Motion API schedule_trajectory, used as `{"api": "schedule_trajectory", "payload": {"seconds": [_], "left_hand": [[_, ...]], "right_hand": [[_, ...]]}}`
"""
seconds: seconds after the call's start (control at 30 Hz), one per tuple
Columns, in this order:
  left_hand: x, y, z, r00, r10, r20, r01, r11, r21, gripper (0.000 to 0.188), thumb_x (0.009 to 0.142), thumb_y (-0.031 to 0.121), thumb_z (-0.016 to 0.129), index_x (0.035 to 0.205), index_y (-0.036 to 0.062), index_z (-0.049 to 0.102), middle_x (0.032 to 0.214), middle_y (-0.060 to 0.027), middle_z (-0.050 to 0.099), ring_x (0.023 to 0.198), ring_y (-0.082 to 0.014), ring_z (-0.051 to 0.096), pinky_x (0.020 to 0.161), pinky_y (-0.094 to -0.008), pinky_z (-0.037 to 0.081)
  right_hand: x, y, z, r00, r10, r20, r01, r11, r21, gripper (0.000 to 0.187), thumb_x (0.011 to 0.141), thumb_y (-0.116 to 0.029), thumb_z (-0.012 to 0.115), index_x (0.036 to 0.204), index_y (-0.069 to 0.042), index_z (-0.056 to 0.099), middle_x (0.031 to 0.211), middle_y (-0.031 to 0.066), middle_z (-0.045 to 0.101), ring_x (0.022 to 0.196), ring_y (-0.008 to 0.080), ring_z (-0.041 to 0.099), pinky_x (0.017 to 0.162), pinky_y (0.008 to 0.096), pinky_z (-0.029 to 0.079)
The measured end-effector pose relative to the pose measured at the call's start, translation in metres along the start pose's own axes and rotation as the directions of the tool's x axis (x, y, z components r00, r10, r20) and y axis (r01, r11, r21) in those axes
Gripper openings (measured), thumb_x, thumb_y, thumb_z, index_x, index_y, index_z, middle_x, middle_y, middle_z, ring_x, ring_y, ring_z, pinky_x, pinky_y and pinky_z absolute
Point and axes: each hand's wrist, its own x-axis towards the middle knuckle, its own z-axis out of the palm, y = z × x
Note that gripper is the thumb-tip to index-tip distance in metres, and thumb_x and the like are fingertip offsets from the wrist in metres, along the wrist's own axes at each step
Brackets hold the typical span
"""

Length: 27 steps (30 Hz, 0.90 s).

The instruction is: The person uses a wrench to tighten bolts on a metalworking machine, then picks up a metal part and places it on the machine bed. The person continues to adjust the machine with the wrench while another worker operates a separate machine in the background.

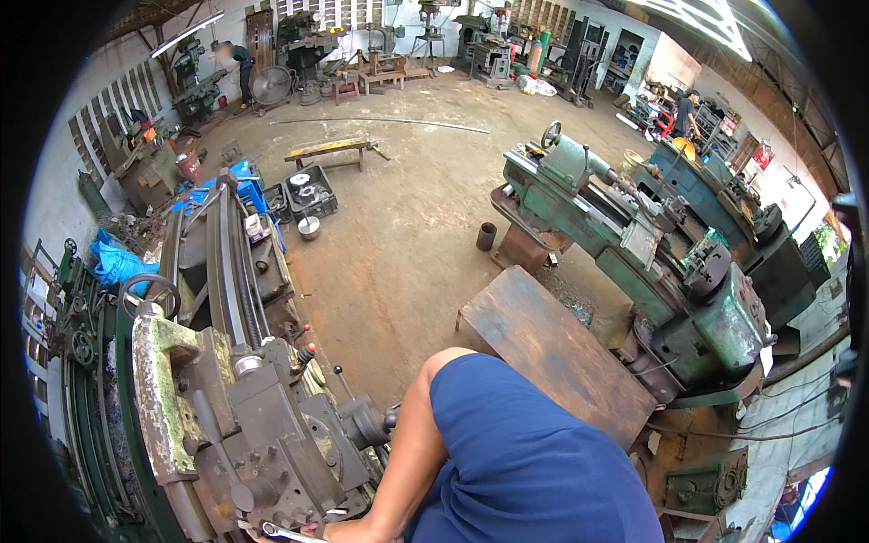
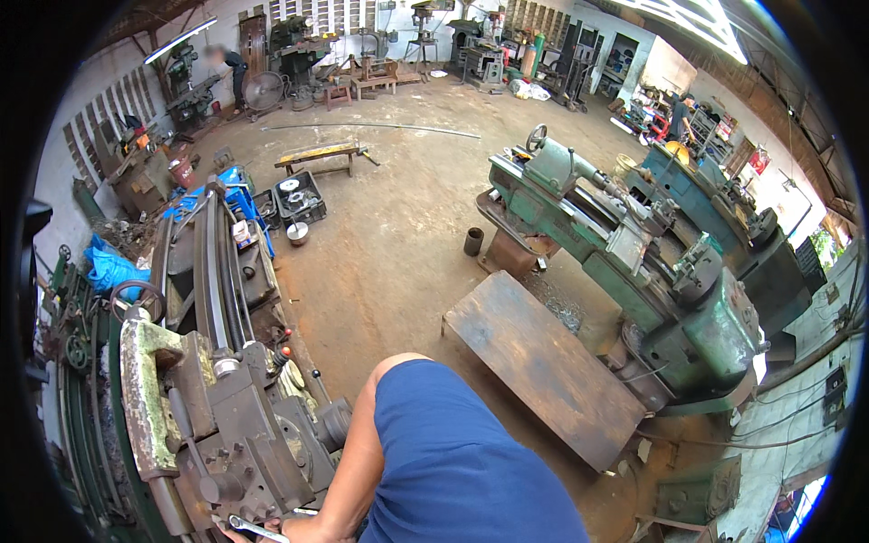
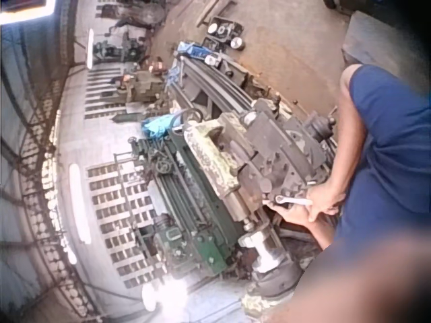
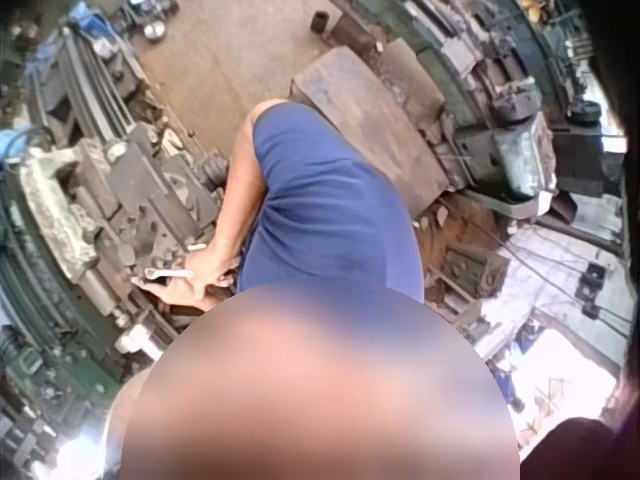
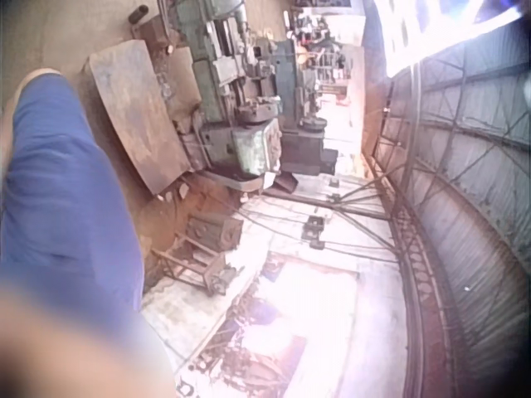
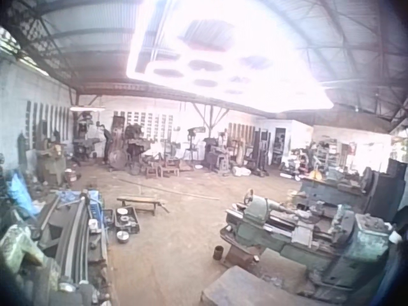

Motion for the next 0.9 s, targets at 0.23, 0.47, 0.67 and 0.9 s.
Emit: {"api": "schedule_trajectory", "payload": {"seconds": [0.23, 0.47, 0.67, 0.9], "left_hand": [[0.0, -0.014, -0.004, 1.0, 0.014, -0.001, -0.014, 1.0, 0.003, 0.082, 0.08, -0.005, 0.067, 0.154, 0.0133, 0.039, 0.117, -0.0191, 0.069, 0.085, -0.0253, 0.068, 0.071, -0.0358, 0.055], [0.014, -0.032, -0.026, 0.991, -0.036, 0.13, 0.052, 0.991, -0.12, 0.076, 0.082, -0.002, 0.068, 0.152, 0.0056, 0.04, 0.117, -0.0163, 0.068, 0.091, -0.0223, 0.067, 0.079, -0.0362, 0.056], [-0.002, 0.024, -0.023, 0.991, -0.048, 0.123, 0.106, 0.84, -0.533, 0.061, 0.088, -0.001, 0.055, 0.147, -0.0039, 0.038, 0.131, -0.0177, 0.059, 0.11, -0.0263, 0.061, 0.096, -0.0367, 0.049], [0.003, 0.041, -0.031, 0.997, -0.074, 0.025, 0.078, 0.913, -0.399, 0.032, 0.09, -0.008, 0.061, 0.121, -0.0003, 0.065, 0.115, -0.0083, 0.071, 0.068, -0.0044, 0.059, 0.057, -0.0196, 0.047]], "right_hand": [[-0.005, 0.002, 0.004, 0.999, -0.025, -0.041, 0.026, 0.999, 0.037, 0.018, 0.08, -0.014, 0.076, 0.083, -0.001, 0.063, 0.048, 0.0099, 0.054, 0.033, 0.0201, 0.05, 0.029, 0.0373, 0.035], [0.012, 0.016, 0.0, 0.97, -0.219, 0.103, 0.166, 0.911, 0.378, 0.013, 0.084, -0.01, 0.071, 0.082, -0.004, 0.061, 0.052, 0.0051, 0.051, 0.034, 0.0146, 0.045, 0.031, 0.0313, 0.036], [-0.027, 0.006, 0.001, 0.898, -0.395, 0.196, 0.308, 0.879, 0.364, 0.019, 0.1, -0.023, 0.06, 0.101, -0.009, 0.048, 0.052, 0.0003, 0.042, 0.032, 0.0113, 0.043, 0.028, 0.0296, 0.038], [-0.033, 0.027, 0.008, 0.982, -0.188, 0.0, 0.171, 0.895, 0.411, 0.028, 0.103, -0.016, 0.052, 0.127, -0.002, 0.048, 0.055, 0.0027, 0.047, 0.036, 0.0146, 0.048, 0.034, 0.0291, 0.043]]}}
